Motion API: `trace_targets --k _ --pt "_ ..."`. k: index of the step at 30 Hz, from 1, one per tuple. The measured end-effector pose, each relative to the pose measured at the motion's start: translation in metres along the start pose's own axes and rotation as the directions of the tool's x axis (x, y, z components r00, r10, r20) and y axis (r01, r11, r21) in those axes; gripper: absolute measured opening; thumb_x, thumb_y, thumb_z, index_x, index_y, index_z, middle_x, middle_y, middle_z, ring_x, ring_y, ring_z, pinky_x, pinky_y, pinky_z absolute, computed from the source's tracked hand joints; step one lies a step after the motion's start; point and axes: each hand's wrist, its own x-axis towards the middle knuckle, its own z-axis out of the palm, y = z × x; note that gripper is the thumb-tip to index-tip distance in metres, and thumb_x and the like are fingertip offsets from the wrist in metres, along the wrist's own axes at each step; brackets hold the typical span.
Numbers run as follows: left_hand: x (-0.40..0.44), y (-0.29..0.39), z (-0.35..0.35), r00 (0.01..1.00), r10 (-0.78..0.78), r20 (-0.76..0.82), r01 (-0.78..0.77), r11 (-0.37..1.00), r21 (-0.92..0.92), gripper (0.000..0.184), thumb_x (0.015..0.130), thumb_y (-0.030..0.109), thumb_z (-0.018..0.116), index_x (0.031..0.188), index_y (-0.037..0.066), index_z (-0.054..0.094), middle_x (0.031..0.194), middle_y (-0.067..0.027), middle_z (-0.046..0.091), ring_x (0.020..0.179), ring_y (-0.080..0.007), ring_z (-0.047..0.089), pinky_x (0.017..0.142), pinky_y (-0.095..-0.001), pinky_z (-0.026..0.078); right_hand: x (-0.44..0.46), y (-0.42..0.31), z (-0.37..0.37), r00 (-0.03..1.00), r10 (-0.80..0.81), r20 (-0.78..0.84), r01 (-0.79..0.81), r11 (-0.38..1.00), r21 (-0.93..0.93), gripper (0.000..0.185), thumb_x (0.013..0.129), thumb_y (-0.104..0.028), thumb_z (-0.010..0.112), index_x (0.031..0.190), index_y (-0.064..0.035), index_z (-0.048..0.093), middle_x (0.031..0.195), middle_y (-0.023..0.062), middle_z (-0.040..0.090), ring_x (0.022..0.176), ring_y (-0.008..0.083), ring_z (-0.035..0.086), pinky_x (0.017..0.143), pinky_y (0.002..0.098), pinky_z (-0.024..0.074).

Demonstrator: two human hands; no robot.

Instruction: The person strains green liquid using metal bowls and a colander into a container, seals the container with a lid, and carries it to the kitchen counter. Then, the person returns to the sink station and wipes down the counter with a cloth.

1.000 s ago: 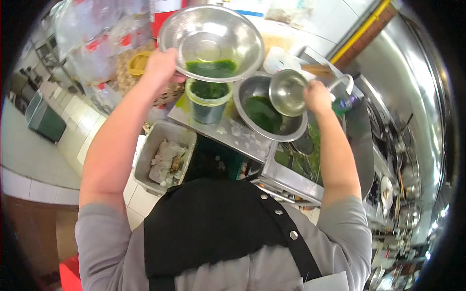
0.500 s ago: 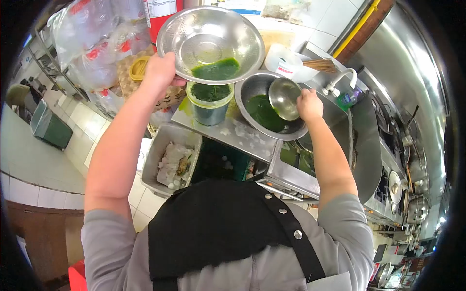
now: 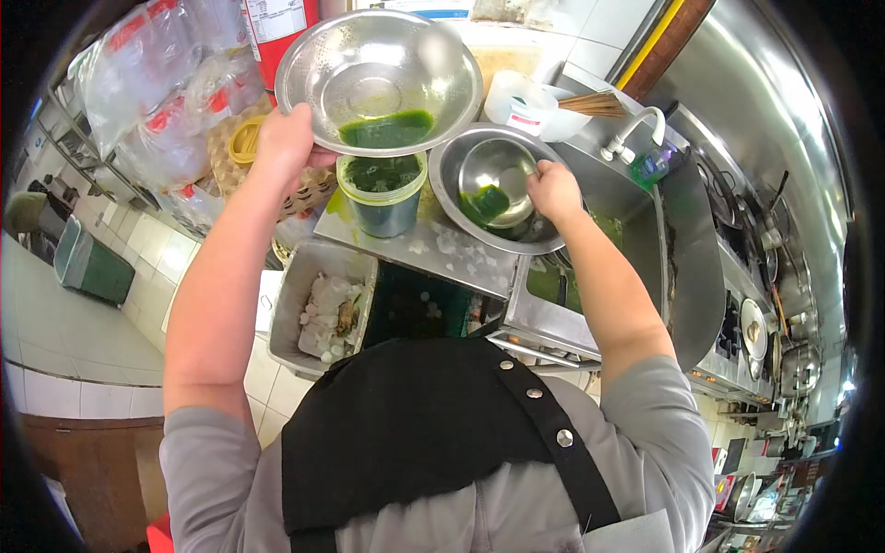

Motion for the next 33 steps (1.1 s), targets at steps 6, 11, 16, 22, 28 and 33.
trace_targets --k 6,11,16,22,28,33 --pt "0.002 -0.001 -0.004 0.999 0.022 0.036 -0.021 0.999 -0.035 0.040 0.090 0.021 0.043 0.115 -0.010 0.048 0.102 -0.0201 0.062 0.078 -0.0247 0.067 0.058 -0.0337 0.059 0.000 -0.002 -0.011 0.801 0.241 0.548 -0.584 0.519 0.624 0.022 0.089 -0.017 0.053 0.103 -0.0013 0.056 0.079 0.0107 0.063 0.052 0.0197 0.064 0.040 0.0314 0.0508" --pt "-0.008 0.007 -0.003 0.999 0.032 0.022 -0.032 0.999 -0.021 0.040 0.090 0.021 0.044 0.116 -0.009 0.047 0.101 -0.0192 0.062 0.077 -0.0244 0.066 0.057 -0.0326 0.058 0.019 0.013 -0.058 0.854 0.189 0.485 -0.505 0.525 0.685 0.020 0.087 -0.015 0.053 0.100 -0.0001 0.056 0.078 0.0127 0.063 0.053 0.0211 0.065 0.040 0.0308 0.0533" --pt "0.001 -0.001 -0.006 0.999 0.021 0.032 -0.021 1.000 -0.016 0.040 0.090 0.021 0.044 0.116 -0.008 0.047 0.101 -0.0186 0.062 0.077 -0.0243 0.067 0.058 -0.0329 0.058 0.044 0.011 -0.130 0.932 0.179 0.314 -0.355 0.620 0.699 0.019 0.087 -0.015 0.054 0.097 0.0008 0.057 0.074 0.0117 0.063 0.054 0.0196 0.065 0.041 0.0298 0.0531" --pt "0.005 -0.008 -0.004 0.999 -0.002 0.051 0.003 1.000 -0.020 0.040 0.090 0.022 0.044 0.115 -0.009 0.049 0.100 -0.0193 0.064 0.077 -0.0248 0.068 0.058 -0.0341 0.060 0.069 -0.021 -0.196 0.972 0.136 0.192 -0.235 0.620 0.749 0.022 0.085 -0.018 0.058 0.099 -0.0016 0.057 0.078 0.0102 0.061 0.056 0.0199 0.064 0.048 0.0302 0.0540" --pt "0.005 -0.011 -0.005 1.000 0.018 0.015 -0.017 0.998 -0.057 0.040 0.089 0.021 0.043 0.113 -0.010 0.052 0.095 -0.0199 0.066 0.073 -0.0264 0.069 0.057 -0.0348 0.060 0.080 -0.088 -0.214 0.992 0.020 0.128 -0.112 0.628 0.770 0.021 0.084 -0.018 0.058 0.097 -0.0017 0.059 0.078 0.0098 0.064 0.057 0.0174 0.064 0.050 0.0284 0.0541" --pt "0.000 -0.007 -0.005 0.999 0.017 0.043 -0.015 0.998 -0.054 0.038 0.090 0.019 0.040 0.117 -0.006 0.052 0.093 -0.0178 0.067 0.068 -0.0256 0.069 0.053 -0.0334 0.059 0.086 -0.138 -0.195 0.992 -0.125 0.004 0.089 0.726 0.682 0.020 0.082 -0.021 0.057 0.083 -0.0015 0.060 0.071 0.0089 0.063 0.058 0.0185 0.065 0.048 0.0292 0.0534"
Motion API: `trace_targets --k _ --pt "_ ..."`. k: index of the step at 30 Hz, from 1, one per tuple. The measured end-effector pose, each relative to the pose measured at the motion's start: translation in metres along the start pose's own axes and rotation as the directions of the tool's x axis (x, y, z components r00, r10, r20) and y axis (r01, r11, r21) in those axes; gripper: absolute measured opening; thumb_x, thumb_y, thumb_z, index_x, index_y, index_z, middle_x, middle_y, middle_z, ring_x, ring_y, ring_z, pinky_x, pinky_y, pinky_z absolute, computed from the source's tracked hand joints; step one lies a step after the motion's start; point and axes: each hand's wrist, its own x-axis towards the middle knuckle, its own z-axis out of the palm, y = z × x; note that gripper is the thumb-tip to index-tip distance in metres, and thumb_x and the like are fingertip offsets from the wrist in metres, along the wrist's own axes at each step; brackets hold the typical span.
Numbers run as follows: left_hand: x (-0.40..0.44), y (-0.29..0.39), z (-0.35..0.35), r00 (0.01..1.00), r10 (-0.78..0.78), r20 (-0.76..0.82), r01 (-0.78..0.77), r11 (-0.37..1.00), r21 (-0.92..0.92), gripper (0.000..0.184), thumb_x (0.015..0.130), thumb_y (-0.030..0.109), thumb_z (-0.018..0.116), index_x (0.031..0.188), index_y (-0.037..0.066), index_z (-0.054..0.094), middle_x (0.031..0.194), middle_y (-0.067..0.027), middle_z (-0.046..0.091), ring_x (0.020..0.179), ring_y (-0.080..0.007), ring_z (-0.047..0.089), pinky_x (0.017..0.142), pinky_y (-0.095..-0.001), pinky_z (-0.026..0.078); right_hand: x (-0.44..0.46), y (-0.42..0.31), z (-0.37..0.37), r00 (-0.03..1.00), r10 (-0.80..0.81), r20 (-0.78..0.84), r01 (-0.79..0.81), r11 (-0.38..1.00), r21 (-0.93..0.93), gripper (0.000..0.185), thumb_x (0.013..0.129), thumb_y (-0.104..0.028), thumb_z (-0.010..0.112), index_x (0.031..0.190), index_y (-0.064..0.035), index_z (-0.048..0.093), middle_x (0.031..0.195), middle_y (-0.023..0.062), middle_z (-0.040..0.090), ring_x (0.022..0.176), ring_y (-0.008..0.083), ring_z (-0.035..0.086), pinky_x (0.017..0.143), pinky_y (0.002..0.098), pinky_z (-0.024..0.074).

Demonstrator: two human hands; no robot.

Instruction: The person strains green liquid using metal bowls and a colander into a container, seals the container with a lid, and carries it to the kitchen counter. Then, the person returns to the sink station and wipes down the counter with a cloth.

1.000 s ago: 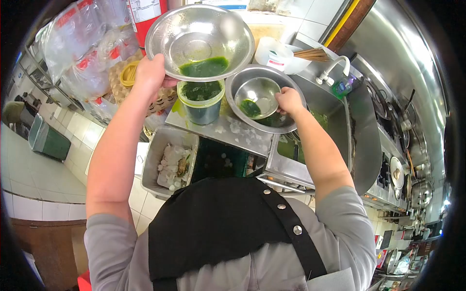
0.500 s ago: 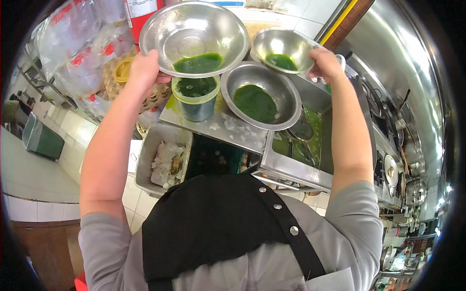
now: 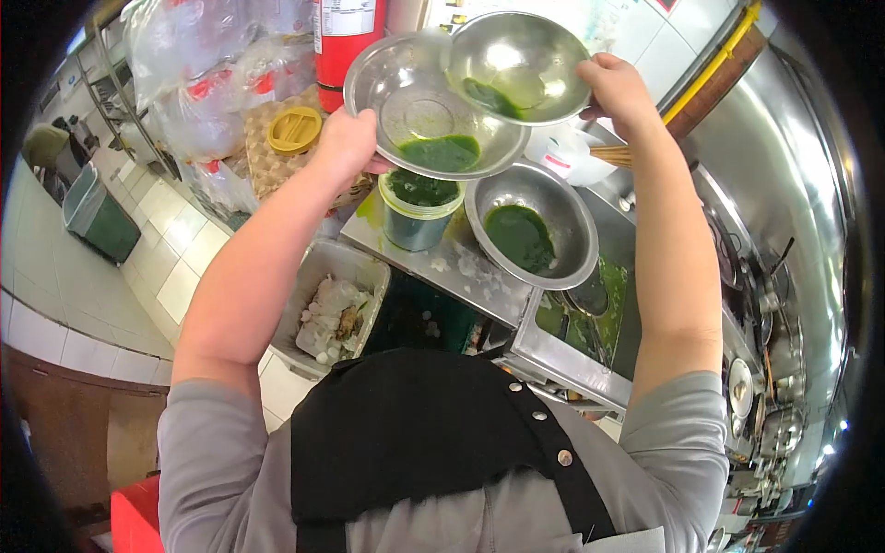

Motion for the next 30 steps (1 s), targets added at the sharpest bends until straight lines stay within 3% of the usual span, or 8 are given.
trace_targets --k 3,6,7,20,23,26,28,30 --pt "0.004 -0.005 -0.001 1.000 0.001 -0.007 -0.001 1.000 -0.003 0.039 0.090 0.019 0.040 0.118 -0.005 0.052 0.093 -0.0173 0.068 0.066 -0.0244 0.069 0.050 -0.0316 0.057 0.004 -0.010 0.028 0.986 -0.153 -0.069 0.131 0.958 -0.256 0.025 0.081 -0.024 0.057 0.071 -0.0012 0.059 0.068 0.0149 0.064 0.059 0.0243 0.065 0.055 0.0350 0.0535" --pt "0.005 -0.007 -0.003 1.000 0.007 -0.004 -0.007 1.000 -0.012 0.039 0.090 0.018 0.040 0.118 -0.006 0.052 0.093 -0.0176 0.067 0.065 -0.0242 0.068 0.049 -0.0311 0.057 0.005 -0.016 0.049 0.887 -0.457 -0.065 0.343 0.746 -0.570 0.026 0.079 -0.026 0.057 0.076 -0.0005 0.061 0.073 0.0203 0.064 0.069 0.0333 0.065 0.067 0.0393 0.0531" --pt "0.004 -0.007 -0.003 1.000 0.005 -0.002 -0.005 1.000 -0.012 0.039 0.090 0.018 0.040 0.118 -0.006 0.052 0.093 -0.0177 0.067 0.065 -0.0242 0.068 0.049 -0.0310 0.057 -0.003 -0.024 0.055 0.906 -0.419 -0.055 0.322 0.769 -0.552 0.026 0.079 -0.027 0.057 0.080 -0.0014 0.062 0.078 0.0227 0.063 0.079 0.0382 0.062 0.077 0.0432 0.0504" --pt "0.005 -0.011 -0.007 1.000 0.015 -0.025 -0.015 1.000 -0.002 0.041 0.090 0.019 0.041 0.110 -0.016 0.052 0.093 -0.0234 0.066 0.064 -0.0284 0.068 0.050 -0.0329 0.058 -0.013 -0.022 0.085 0.489 -0.859 0.149 0.744 0.322 -0.585 0.015 0.084 -0.023 0.056 0.088 -0.0097 0.063 0.093 0.0128 0.061 0.080 0.0333 0.063 0.071 0.0441 0.0525" --pt "0.001 -0.007 -0.005 1.000 0.006 -0.030 -0.006 1.000 0.013 0.041 0.091 0.019 0.042 0.108 -0.017 0.052 0.094 -0.0237 0.066 0.065 -0.0288 0.068 0.050 -0.0334 0.058 -0.024 -0.029 0.081 0.481 -0.866 0.138 0.750 0.325 -0.576 0.020 0.083 -0.026 0.056 0.085 -0.0068 0.062 0.087 0.0152 0.063 0.080 0.0365 0.062 0.073 0.0455 0.0515" --pt "0.011 -0.016 -0.002 0.999 -0.019 -0.051 0.021 0.999 0.035 0.039 0.093 0.018 0.042 0.109 -0.015 0.052 0.094 -0.0222 0.065 0.070 -0.0279 0.068 0.051 -0.0335 0.059 -0.034 -0.046 0.061 0.499 -0.867 0.007 0.676 0.384 -0.629 0.009 0.078 -0.014 0.061 0.075 -0.0054 0.057 0.082 0.0170 0.058 0.070 0.0397 0.059 0.062 0.0458 0.0500" --pt "0.004 -0.012 0.001 1.000 -0.009 -0.025 0.010 0.999 0.035 0.037 0.092 0.019 0.043 0.111 -0.012 0.052 0.096 -0.0204 0.065 0.072 -0.0273 0.068 0.054 -0.0331 0.060 -0.029 -0.043 0.043 0.546 -0.823 -0.156 0.576 0.504 -0.644 0.014 0.079 -0.014 0.058 0.075 -0.0005 0.060 0.083 0.0218 0.062 0.075 0.0411 0.060 0.070 0.0452 0.0505" --pt "0.003 -0.015 0.002 0.999 -0.029 -0.013 0.029 0.999 0.021 0.037 0.091 0.019 0.042 0.112 -0.011 0.051 0.097 -0.0193 0.064 0.074 -0.0267 0.068 0.056 -0.0330 0.060 -0.030 -0.035 0.023 0.713 -0.626 -0.316 0.400 0.733 -0.550 0.017 0.083 -0.015 0.056 0.081 0.0017 0.061 0.079 0.0273 0.062 0.077 0.0431 0.062 0.070 0.0449 0.0496"
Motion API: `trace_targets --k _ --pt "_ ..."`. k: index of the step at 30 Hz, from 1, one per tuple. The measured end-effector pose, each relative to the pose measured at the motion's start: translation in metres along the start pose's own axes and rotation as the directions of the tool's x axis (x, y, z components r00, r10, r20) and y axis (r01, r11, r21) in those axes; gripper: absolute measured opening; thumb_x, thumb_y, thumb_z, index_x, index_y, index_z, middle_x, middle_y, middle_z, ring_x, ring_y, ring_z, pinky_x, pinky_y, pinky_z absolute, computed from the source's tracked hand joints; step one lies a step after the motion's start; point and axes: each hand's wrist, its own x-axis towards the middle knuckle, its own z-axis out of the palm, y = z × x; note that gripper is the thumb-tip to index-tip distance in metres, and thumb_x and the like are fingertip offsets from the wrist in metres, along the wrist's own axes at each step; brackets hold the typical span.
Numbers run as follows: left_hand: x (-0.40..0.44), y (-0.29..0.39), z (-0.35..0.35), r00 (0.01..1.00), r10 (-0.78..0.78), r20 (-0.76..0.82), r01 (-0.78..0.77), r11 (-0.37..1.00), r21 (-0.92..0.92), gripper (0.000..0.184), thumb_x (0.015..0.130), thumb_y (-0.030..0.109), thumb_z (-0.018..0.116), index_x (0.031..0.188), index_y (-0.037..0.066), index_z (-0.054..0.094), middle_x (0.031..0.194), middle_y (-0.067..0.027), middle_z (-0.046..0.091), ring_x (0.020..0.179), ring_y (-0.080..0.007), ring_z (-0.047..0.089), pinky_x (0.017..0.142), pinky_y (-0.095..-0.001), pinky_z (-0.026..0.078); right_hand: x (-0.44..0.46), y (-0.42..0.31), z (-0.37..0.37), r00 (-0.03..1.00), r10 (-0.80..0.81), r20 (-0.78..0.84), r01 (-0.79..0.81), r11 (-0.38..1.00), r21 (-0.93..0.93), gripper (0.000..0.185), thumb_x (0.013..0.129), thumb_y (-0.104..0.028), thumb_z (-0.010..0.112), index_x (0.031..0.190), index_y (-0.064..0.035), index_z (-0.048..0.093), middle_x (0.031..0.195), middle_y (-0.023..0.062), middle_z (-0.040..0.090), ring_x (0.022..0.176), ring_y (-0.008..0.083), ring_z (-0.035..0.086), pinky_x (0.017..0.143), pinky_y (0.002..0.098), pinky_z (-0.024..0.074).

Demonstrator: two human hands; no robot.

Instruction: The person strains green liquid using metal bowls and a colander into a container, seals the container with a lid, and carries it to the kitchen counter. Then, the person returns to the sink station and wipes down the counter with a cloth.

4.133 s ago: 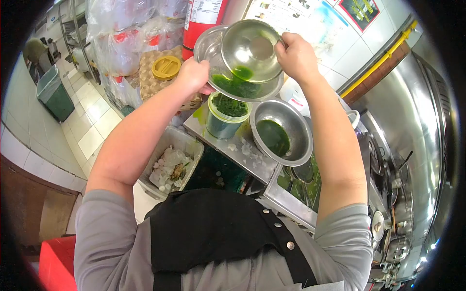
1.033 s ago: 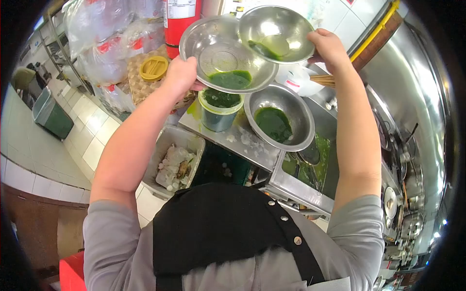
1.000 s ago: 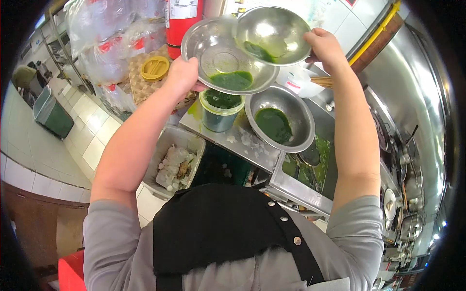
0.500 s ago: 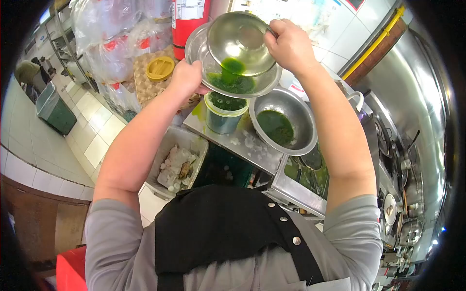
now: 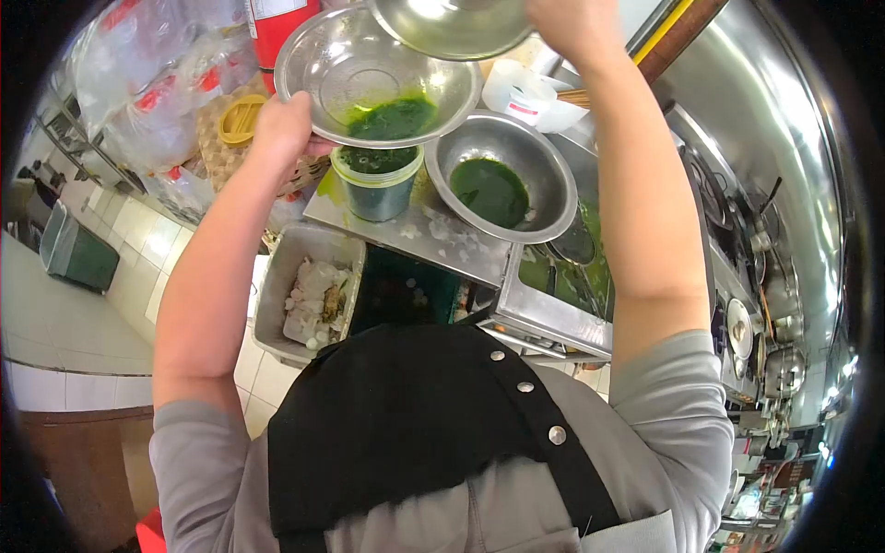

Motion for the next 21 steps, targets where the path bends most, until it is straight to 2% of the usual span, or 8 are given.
trace_targets --k 2,4,6,10,13,14,17,21 --pt "-0.001 0.001 -0.002 1.000 -0.015 -0.008 0.015 1.000 -0.001 0.037 0.091 0.018 0.041 0.115 -0.009 0.050 0.096 -0.0195 0.065 0.073 -0.0269 0.068 0.057 -0.0334 0.060 -0.003 0.053 -0.005 0.983 0.159 0.095 -0.129 0.956 -0.262 0.034 0.082 -0.034 0.057 0.076 -0.0010 0.058 0.075 0.0189 0.061 0.075 0.0374 0.062 0.066 0.0429 0.0485" --pt "-0.003 0.002 -0.001 0.999 -0.028 -0.025 0.029 1.000 0.004 0.038 0.090 0.015 0.037 0.117 -0.008 0.049 0.093 -0.0209 0.066 0.070 -0.0277 0.069 0.058 -0.0343 0.061 -0.022 0.088 -0.010 0.986 0.163 0.037 -0.149 0.958 -0.244 0.043 0.080 -0.041 0.055 0.073 0.0010 0.055 0.066 0.0215 0.057 0.070 0.0365 0.059 0.066 0.0420 0.0463" --pt "-0.002 0.001 -0.001 0.999 -0.024 -0.024 0.024 1.000 0.000 0.038 0.090 0.015 0.038 0.117 -0.008 0.049 0.094 -0.0212 0.066 0.071 -0.0277 0.069 0.059 -0.0346 0.061 -0.048 0.113 -0.017 0.935 0.337 0.109 -0.301 0.918 -0.258 0.036 0.078 -0.035 0.056 0.075 0.0011 0.058 0.075 0.0236 0.062 0.081 0.0423 0.061 0.075 0.0468 0.0478" --pt "-0.001 0.002 -0.003 1.000 -0.002 -0.003 0.002 1.000 -0.020 0.038 0.090 0.016 0.038 0.117 -0.009 0.049 0.095 -0.0215 0.066 0.072 -0.0277 0.069 0.059 -0.0349 0.061 -0.110 0.149 -0.022 0.852 0.516 0.091 -0.482 0.840 -0.248 0.034 0.078 -0.033 0.058 0.072 0.0006 0.057 0.074 0.0235 0.061 0.074 0.0386 0.061 0.071 0.0441 0.0476" --pt "0.000 0.005 -0.001 0.999 0.021 -0.036 -0.022 0.999 -0.041 0.038 0.090 0.017 0.039 0.115 -0.010 0.050 0.096 -0.0213 0.066 0.073 -0.0278 0.070 0.059 -0.0350 0.061 -0.151 0.171 -0.023 0.689 0.712 0.131 -0.698 0.702 -0.143 0.032 0.078 -0.031 0.060 0.069 -0.0002 0.057 0.071 0.0218 0.062 0.071 0.0367 0.062 0.070 0.0440 0.0477" --pt "0.002 0.003 -0.001 1.000 0.015 -0.026 -0.016 0.999 -0.030 0.038 0.090 0.017 0.040 0.114 -0.011 0.051 0.096 -0.0213 0.066 0.073 -0.0277 0.070 0.059 -0.0348 0.061 -0.168 0.189 -0.019 0.714 0.692 0.106 -0.680 0.721 -0.128 0.031 0.078 -0.030 0.061 0.067 -0.0011 0.057 0.069 0.0206 0.062 0.069 0.0354 0.062 0.069 0.0434 0.0483" --pt "0.006 0.002 -0.002 1.000 -0.017 -0.009 0.017 1.000 -0.013 0.039 0.090 0.017 0.041 0.112 -0.012 0.052 0.096 -0.0213 0.066 0.074 -0.0273 0.069 0.058 -0.0335 0.060 -0.195 0.190 -0.022 0.687 0.722 0.084 -0.699 0.688 -0.194 0.031 0.078 -0.031 0.061 0.067 -0.0018 0.057 0.070 0.0213 0.063 0.070 0.0363 0.063 0.071 0.0433 0.0488" --pt "0.002 0.003 0.001 0.999 0.022 -0.026 -0.022 1.000 0.000 0.039 0.091 0.018 0.041 0.112 -0.013 0.052 0.096 -0.0218 0.066 0.073 -0.0275 0.069 0.057 -0.0330 0.060 -0.219 0.191 -0.026 0.676 0.736 0.033 -0.703 0.658 -0.269 0.032 0.079 -0.033 0.061 0.070 -0.0026 0.057 0.069 0.0207 0.062 0.071 0.0385 0.061 0.070 0.0439 0.0484"
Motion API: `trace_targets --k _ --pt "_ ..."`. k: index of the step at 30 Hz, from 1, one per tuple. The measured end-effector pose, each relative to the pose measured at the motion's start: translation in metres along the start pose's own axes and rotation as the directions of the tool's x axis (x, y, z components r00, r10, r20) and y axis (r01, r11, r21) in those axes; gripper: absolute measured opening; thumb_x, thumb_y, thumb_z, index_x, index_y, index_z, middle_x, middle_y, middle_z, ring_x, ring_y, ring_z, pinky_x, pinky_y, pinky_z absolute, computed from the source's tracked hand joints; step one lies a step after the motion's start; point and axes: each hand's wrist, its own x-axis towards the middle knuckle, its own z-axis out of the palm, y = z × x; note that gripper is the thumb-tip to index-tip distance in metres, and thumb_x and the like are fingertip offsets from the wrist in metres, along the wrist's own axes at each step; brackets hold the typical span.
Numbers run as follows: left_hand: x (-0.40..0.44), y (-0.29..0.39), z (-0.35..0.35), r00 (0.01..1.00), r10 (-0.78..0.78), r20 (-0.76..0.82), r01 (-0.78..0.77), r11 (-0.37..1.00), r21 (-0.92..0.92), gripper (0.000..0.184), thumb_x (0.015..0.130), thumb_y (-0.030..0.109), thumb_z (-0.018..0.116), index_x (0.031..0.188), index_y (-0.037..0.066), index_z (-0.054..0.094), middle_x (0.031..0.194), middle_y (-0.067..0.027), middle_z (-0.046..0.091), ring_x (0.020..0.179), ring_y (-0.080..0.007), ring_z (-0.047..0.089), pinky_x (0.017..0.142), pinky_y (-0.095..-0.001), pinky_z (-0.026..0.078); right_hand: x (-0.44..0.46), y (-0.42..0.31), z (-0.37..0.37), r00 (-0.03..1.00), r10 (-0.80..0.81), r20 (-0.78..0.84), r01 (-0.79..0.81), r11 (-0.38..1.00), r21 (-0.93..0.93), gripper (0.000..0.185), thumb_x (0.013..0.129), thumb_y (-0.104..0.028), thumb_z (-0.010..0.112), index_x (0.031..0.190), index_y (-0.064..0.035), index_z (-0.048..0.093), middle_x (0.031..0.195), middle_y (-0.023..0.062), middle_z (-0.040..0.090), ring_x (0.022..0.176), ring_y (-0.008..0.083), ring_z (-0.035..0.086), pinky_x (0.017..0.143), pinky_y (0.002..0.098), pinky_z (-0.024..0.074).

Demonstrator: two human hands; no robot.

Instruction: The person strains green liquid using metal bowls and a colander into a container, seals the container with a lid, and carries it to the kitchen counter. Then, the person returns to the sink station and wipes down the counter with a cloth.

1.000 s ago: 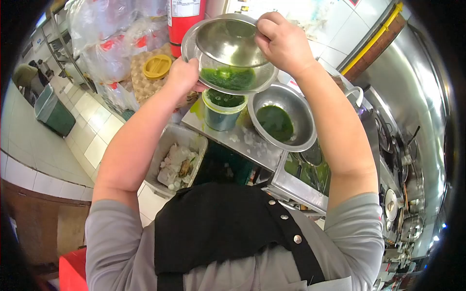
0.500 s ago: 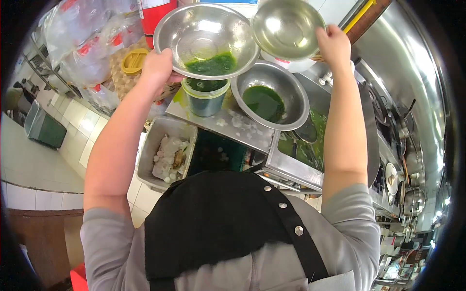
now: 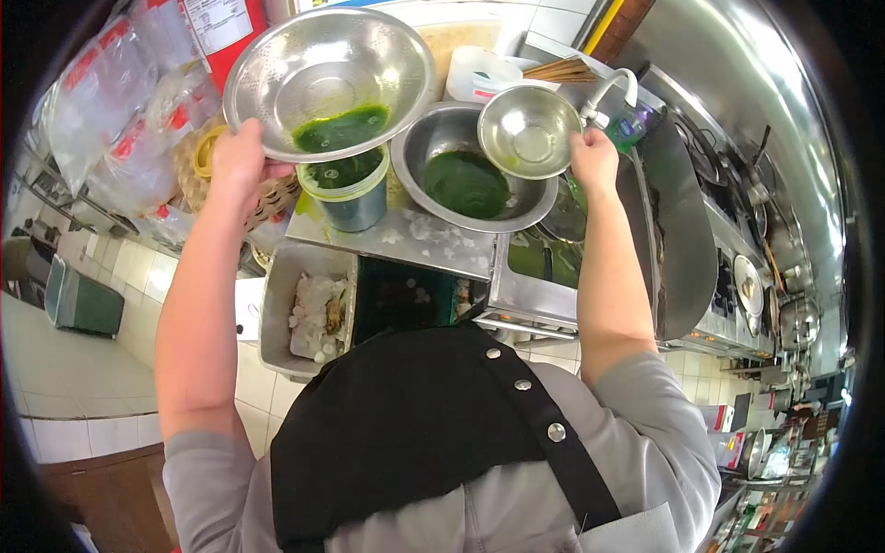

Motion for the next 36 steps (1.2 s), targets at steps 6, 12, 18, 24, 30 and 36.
trace_targets --k 6,12,18,24,30,36 --pt "0.004 -0.003 -0.004 1.000 0.006 -0.028 -0.006 1.000 -0.014 0.038 0.091 0.018 0.041 0.108 -0.013 0.054 0.093 -0.0211 0.066 0.070 -0.0269 0.069 0.054 -0.0332 0.060 -0.020 0.016 0.013 1.000 0.016 0.004 -0.016 0.999 0.033 0.032 0.081 -0.031 0.062 0.070 -0.0010 0.058 0.066 0.0189 0.060 0.062 0.0297 0.059 0.064 0.0409 0.0475" --pt "-0.001 0.015 -0.004 0.999 0.001 -0.032 -0.002 1.000 -0.024 0.038 0.091 0.016 0.038 0.114 -0.010 0.052 0.095 -0.0201 0.066 0.071 -0.0261 0.068 0.055 -0.0338 0.059 -0.040 0.003 0.017 0.999 0.005 0.038 -0.004 0.999 -0.043 0.037 0.081 -0.033 0.061 0.065 -0.0021 0.050 0.063 0.0180 0.057 0.063 0.0361 0.056 0.063 0.0434 0.0457" --pt "-0.008 0.026 -0.008 0.999 0.027 0.034 -0.027 1.000 -0.007 0.041 0.089 0.017 0.041 0.122 -0.008 0.044 0.107 -0.0186 0.061 0.081 -0.0257 0.067 0.058 -0.0353 0.060 -0.049 0.005 0.029 0.997 -0.073 0.022 0.075 0.994 -0.085 0.033 0.080 -0.030 0.063 0.066 -0.0033 0.051 0.074 0.0158 0.058 0.072 0.0360 0.057 0.068 0.0455 0.0455" --pt "-0.010 0.018 -0.008 0.998 0.057 0.019 -0.057 0.998 -0.005 0.040 0.089 0.017 0.041 0.122 -0.007 0.046 0.104 -0.0184 0.062 0.076 -0.0262 0.067 0.056 -0.0351 0.059 -0.059 0.010 0.041 0.982 -0.189 -0.013 0.186 0.975 -0.122 0.029 0.077 -0.027 0.065 0.064 -0.0046 0.051 0.081 0.0149 0.059 0.083 0.0354 0.056 0.075 0.0466 0.0454" --pt "-0.006 -0.007 -0.005 1.000 -0.014 -0.009 0.014 0.999 -0.029 0.040 0.090 0.019 0.041 0.122 -0.004 0.048 0.102 -0.0174 0.065 0.073 -0.0260 0.068 0.054 -0.0347 0.058 -0.064 0.023 0.051 0.987 -0.156 -0.023 0.154 0.986 -0.061 0.028 0.077 -0.024 0.066 0.065 -0.0039 0.050 0.081 0.0156 0.058 0.084 0.0353 0.056 0.077 0.0453 0.0452" --pt "-0.008 -0.031 0.001 0.996 -0.084 -0.043 0.082 0.996 -0.037 0.037 0.090 0.019 0.042 0.118 -0.004 0.050 0.098 -0.0162 0.066 0.069 -0.0254 0.069 0.054 -0.0342 0.058 -0.066 0.024 0.054 0.993 -0.119 0.000 0.119 0.993 -0.016 0.026 0.078 -0.019 0.066 0.068 -0.0021 0.049 0.090 0.0183 0.057 0.090 0.0364 0.055 0.081 0.0438 0.0454"
